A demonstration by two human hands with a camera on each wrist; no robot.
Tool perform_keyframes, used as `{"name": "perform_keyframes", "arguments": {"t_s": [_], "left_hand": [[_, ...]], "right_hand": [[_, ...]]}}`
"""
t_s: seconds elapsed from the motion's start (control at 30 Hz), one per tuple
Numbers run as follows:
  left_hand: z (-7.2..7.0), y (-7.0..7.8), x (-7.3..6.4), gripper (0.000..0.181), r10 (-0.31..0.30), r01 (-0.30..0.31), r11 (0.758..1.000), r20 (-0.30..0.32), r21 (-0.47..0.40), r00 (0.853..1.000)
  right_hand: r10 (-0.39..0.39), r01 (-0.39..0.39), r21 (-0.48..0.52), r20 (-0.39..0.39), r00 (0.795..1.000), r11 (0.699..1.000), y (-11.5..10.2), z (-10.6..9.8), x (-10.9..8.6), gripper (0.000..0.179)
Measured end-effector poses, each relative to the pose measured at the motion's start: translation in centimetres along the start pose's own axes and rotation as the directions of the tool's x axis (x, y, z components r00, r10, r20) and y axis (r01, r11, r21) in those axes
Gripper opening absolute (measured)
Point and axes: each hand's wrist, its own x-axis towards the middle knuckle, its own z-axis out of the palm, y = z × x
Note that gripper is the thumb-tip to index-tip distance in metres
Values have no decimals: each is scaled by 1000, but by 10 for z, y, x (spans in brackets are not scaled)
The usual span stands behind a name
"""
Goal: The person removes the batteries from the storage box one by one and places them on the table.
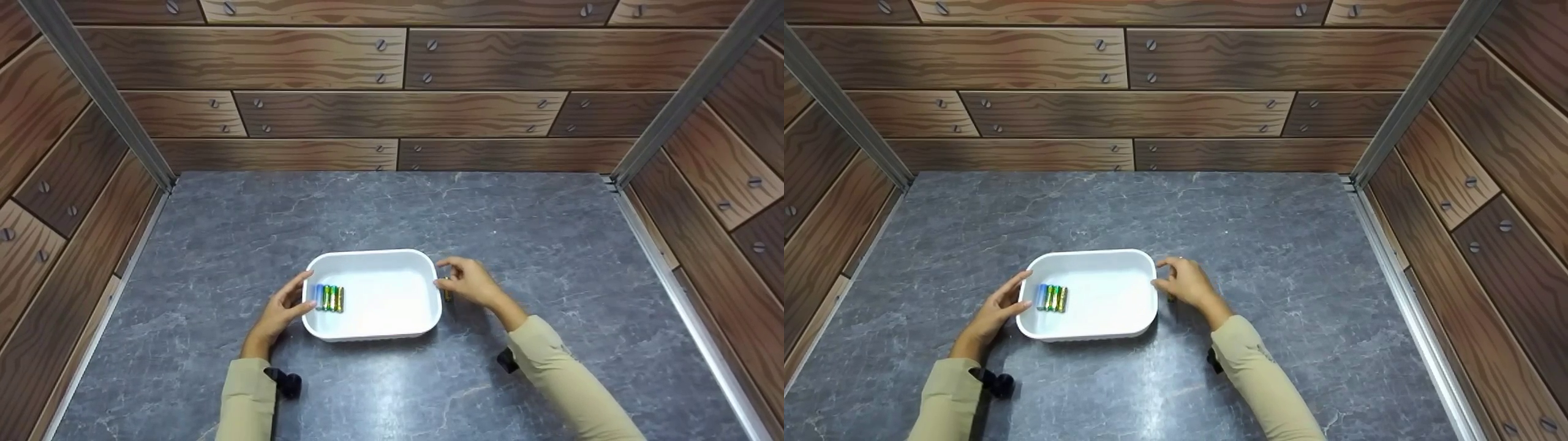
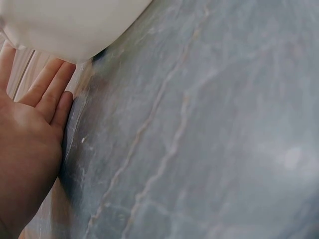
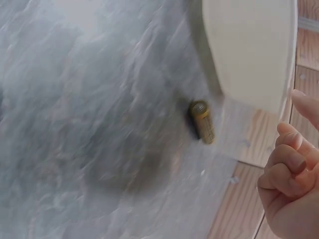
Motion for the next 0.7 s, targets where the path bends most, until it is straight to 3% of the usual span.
{"name": "perform_keyframes", "arguments": {"t_s": [0.4,0.7], "left_hand": [[0,-2,0,67,8,-8,1000,-1,1,1000],[0,-1,0,67,1,-1,1000,4,-4,1000]], "right_hand": [[-148,148,19,44,988,989,-26,22,4,36],[-164,165,-5,64,984,986,-40,40,7,33]]}}
